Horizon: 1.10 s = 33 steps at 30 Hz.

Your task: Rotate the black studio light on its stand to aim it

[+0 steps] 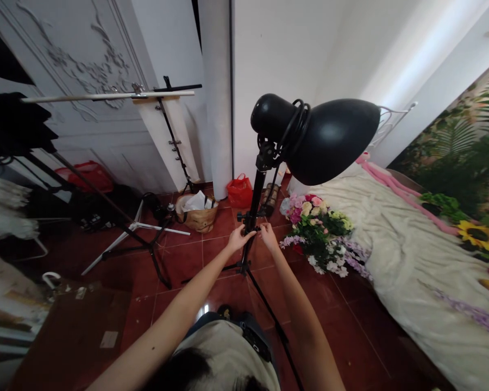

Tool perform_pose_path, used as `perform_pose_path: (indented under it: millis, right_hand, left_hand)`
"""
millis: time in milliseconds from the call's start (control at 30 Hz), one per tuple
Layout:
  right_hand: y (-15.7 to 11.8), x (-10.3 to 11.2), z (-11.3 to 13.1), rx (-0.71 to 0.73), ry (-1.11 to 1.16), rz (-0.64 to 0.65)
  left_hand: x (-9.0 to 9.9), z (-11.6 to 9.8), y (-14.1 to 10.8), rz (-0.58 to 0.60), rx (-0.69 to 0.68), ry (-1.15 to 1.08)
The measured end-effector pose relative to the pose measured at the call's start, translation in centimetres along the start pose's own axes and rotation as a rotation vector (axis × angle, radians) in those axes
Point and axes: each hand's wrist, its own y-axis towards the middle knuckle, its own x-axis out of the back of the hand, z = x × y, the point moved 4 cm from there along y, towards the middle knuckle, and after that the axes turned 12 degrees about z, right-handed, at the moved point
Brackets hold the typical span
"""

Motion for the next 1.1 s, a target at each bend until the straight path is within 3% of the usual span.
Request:
perform_pose_path:
  millis: [233, 367, 500, 633, 767, 900, 967, 1100]
  right_hand:
    - [0.1, 0.9, 1.3, -0.117, 0.144, -0.052]
    - [-0.4, 1.3, 1.5, 0.011, 0.194, -0.077]
    - [-0.8, 1.0, 1.6, 0.069, 0.414, -0.068]
    - [-0.9, 1.2, 4.0, 0.127, 0.506, -0.016]
    - [-1.7, 1.1, 7.7, 0.289, 0.418, 0.099]
    - [-2.7, -1.4, 9.9, 0.363, 0.215, 0.133]
    - [-2.8, -3.2, 10.1, 0.303, 0.096, 0.027]
    - [-3.2, -6.0, 10.0, 0.116, -0.023, -0.366]
  left_hand:
    - [-0.2, -0.1, -0.2, -0.009, 0.01, 0.003]
    - [-0.3, -0.2, -0.3, -0.007, -0.002, -0.007]
    - [-0.3, 0.0, -0.2, -0.019, 0.002, 0.006]
    - [-0.3, 0.0, -0.2, -0.012, 0.006, 0.026]
    - [-0.2, 0.0, -0.2, -0.015, 0.02, 0.008]
    - [-0.2, 0.2, -0.1, -0.018, 0.024, 0.024]
    - [-0.2, 0.4, 0.0, -0.013, 0.059, 0.04]
    - [-0.1, 0.9, 0.0, 0.034, 0.144, 0.011]
